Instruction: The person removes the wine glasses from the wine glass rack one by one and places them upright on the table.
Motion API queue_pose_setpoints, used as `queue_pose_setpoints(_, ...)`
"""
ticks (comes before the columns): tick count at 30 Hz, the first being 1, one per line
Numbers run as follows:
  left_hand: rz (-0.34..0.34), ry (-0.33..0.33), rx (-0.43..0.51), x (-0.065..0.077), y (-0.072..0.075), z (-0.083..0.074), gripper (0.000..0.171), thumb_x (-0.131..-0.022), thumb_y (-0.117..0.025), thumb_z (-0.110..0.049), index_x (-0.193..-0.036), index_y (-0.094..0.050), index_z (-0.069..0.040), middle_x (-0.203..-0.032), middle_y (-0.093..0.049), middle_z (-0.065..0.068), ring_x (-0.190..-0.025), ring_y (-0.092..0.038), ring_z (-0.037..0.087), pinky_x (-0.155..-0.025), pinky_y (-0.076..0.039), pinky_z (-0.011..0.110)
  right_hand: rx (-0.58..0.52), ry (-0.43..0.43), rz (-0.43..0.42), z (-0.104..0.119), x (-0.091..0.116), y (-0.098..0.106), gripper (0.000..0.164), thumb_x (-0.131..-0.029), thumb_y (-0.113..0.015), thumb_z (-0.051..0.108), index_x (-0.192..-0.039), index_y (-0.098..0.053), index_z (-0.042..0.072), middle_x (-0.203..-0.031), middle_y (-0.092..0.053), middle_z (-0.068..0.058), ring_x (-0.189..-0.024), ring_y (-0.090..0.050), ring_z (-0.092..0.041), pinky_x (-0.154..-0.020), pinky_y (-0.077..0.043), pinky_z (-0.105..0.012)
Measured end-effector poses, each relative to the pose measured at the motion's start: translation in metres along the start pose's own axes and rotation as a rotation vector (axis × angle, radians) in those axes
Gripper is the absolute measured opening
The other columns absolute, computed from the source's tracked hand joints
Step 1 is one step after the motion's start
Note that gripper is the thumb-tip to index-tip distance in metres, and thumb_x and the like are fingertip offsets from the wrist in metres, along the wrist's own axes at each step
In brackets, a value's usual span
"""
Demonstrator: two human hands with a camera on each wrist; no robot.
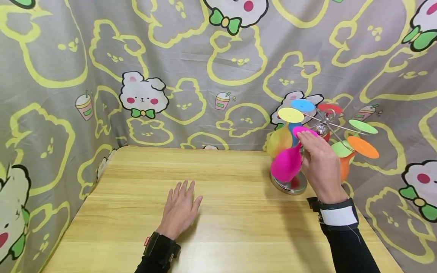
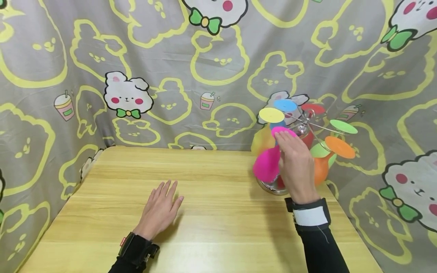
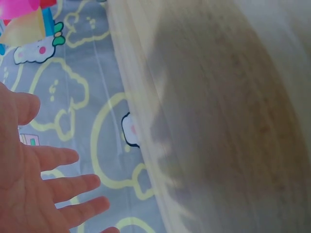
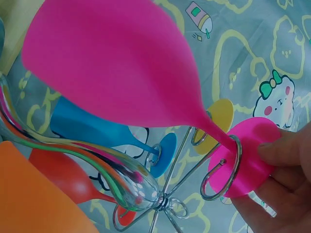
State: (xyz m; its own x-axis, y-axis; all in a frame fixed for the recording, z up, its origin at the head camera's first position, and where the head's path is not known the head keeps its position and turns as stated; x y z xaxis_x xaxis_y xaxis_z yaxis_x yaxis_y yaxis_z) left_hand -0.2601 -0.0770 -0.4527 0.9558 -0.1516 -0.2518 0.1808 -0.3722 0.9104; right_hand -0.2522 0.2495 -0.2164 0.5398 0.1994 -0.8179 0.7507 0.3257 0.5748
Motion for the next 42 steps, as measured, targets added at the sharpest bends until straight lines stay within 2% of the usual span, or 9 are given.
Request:
queue_pose_setpoints(14,0.012,0.011,0.011,0.002,-0.003,0.000,0.063,-0.095,-0.027,-0.053,-0.145,-0.026,-0.015,-0.147,-0.027,0.015,-0.136,-0.020,0.033,-0.109,-0.013,0.054,0.008,-0.091,-0.022,-0.025,-0.009,0.007,0.046,-0.084,-0.055,-0.010,-0.124,-0.058,0.012,-0.121,-0.058,-0.012,-0.116,-0.052,-0.028,-0.103,-0.036,-0.039)
queue_pose_setpoints(29,0.006,0.011,0.008,0.000,-0.004,0.001,0.062,-0.095,-0.028,-0.052,-0.145,-0.026,-0.015,-0.147,-0.028,0.015,-0.136,-0.020,0.033,-0.109,-0.014,0.055,0.050,-0.115,-0.011,-0.043,-0.014,0.013,0.046,-0.084,-0.058,-0.006,-0.125,-0.057,0.015,-0.121,-0.058,-0.012,-0.117,-0.051,-0.028,-0.101,-0.037,-0.041)
queue_pose_setpoints(34,-0.002,0.005,0.013,0.000,-0.004,0.001,0.061,-0.095,-0.029,-0.051,-0.144,-0.028,-0.014,-0.146,-0.029,0.015,-0.135,-0.021,0.035,-0.109,-0.015,0.055,0.066,-0.106,-0.013,-0.043,-0.013,0.022,0.048,-0.082,-0.061,-0.005,-0.125,-0.056,0.015,-0.122,-0.057,-0.012,-0.118,-0.049,-0.027,-0.104,-0.033,-0.039)
queue_pose_setpoints(42,0.013,0.000,0.012,-0.001,-0.006,0.001,0.063,-0.095,-0.026,-0.053,-0.145,-0.026,-0.015,-0.147,-0.027,0.015,-0.136,-0.020,0.034,-0.109,-0.015,0.054,0.079,-0.032,-0.072,-0.024,-0.006,0.049,0.034,-0.091,-0.047,0.002,-0.119,-0.062,0.013,-0.114,-0.063,-0.011,-0.112,-0.055,-0.027,-0.104,-0.034,-0.032)
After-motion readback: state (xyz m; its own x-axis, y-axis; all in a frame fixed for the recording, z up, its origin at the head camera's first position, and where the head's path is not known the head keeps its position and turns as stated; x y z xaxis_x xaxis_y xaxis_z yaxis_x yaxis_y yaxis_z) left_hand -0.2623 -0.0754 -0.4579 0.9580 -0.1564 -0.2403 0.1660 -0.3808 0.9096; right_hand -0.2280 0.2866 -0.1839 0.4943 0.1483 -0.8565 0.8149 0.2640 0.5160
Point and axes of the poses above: each hand's wrist, its own x-axis away from the middle knuckle, its own y-axis out of the back of the hand, z = x × y, the point moved 10 cm from there along -x, towards the middle knuckle
